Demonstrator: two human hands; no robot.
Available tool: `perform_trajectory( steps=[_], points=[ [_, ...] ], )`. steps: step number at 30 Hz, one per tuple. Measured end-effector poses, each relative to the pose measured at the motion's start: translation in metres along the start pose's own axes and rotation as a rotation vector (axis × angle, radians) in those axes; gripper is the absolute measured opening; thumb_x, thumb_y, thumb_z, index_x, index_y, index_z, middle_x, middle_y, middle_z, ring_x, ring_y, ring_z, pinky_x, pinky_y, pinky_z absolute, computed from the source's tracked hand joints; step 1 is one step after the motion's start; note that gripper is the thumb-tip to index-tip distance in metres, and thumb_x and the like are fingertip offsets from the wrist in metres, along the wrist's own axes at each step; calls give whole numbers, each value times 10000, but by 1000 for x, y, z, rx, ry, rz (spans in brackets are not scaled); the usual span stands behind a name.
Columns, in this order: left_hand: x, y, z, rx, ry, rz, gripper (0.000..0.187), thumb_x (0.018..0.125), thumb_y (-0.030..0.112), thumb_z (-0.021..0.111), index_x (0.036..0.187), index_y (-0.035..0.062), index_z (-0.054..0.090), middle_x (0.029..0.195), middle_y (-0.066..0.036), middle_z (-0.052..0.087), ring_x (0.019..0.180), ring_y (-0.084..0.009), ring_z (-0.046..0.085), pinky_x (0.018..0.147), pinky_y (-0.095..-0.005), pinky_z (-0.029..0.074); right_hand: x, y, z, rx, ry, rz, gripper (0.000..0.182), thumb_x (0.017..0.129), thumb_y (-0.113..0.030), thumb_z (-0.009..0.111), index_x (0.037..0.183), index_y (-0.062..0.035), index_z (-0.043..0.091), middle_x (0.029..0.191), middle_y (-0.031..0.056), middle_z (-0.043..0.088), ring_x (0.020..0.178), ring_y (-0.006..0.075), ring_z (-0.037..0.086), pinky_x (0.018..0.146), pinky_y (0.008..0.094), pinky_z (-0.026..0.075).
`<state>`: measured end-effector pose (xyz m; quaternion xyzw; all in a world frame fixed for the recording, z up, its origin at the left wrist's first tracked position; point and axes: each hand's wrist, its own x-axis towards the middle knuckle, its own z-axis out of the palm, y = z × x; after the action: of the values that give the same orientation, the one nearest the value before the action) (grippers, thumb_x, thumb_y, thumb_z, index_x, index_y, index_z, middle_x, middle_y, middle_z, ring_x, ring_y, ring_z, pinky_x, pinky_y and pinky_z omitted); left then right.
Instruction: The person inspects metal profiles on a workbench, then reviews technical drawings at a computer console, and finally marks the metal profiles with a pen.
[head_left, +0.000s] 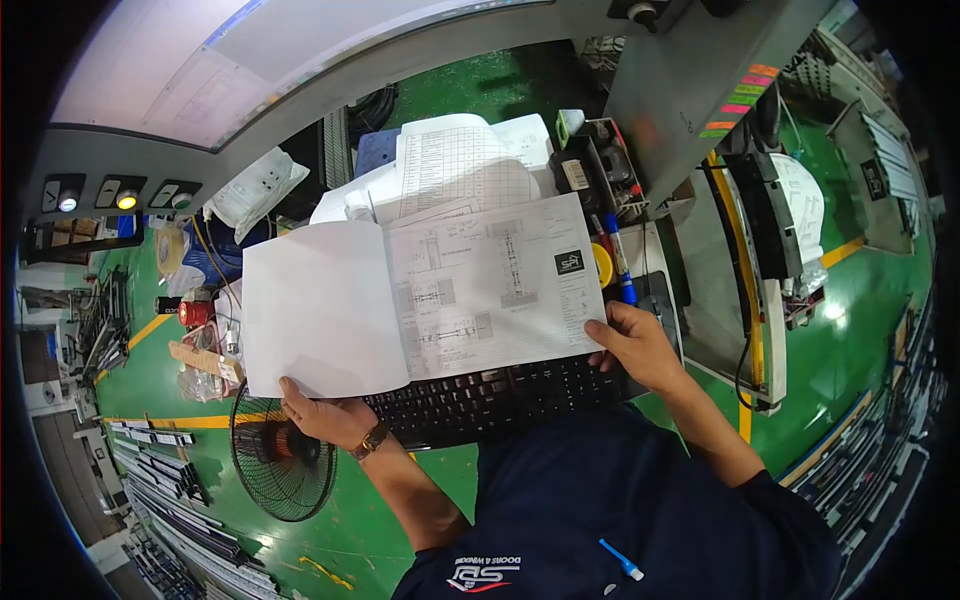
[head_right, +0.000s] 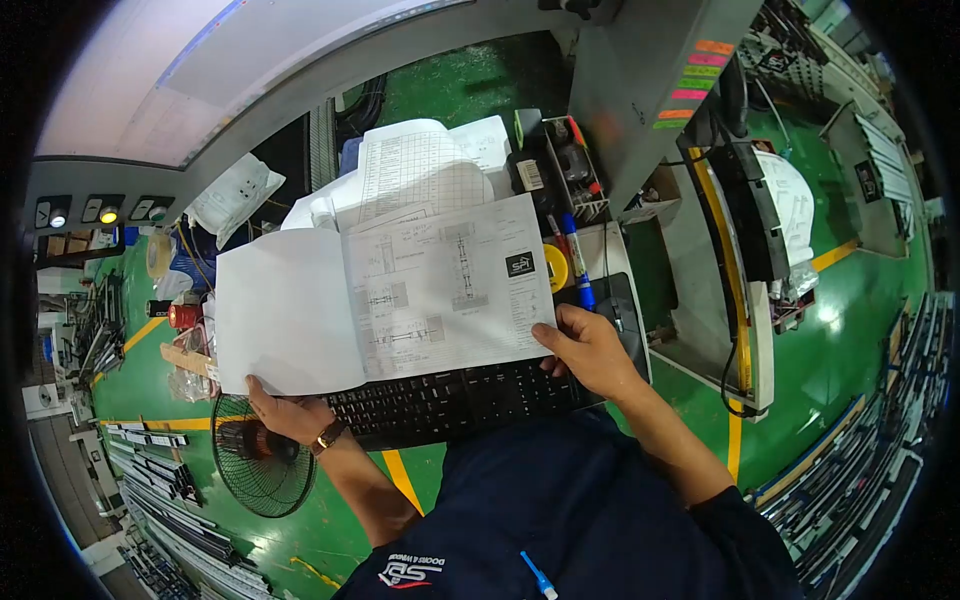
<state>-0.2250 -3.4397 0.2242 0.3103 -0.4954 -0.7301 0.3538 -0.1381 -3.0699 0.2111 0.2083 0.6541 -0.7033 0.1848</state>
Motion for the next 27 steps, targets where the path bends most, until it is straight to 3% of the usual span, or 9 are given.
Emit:
perform_trajectory(
  steps=[27],
  points=[
    [21, -13, -13, -27, 9, 6, 365, 963, 310, 691, 1157, 24, 572, 1160, -154, 653, 1038, -300, 665, 889, -457, 580, 2, 3, 4, 19, 43, 29, 261, 1038, -252, 649, 1080, 6, 662, 946, 69, 713, 701, 109, 667, 604, 252, 548]
  ],
)
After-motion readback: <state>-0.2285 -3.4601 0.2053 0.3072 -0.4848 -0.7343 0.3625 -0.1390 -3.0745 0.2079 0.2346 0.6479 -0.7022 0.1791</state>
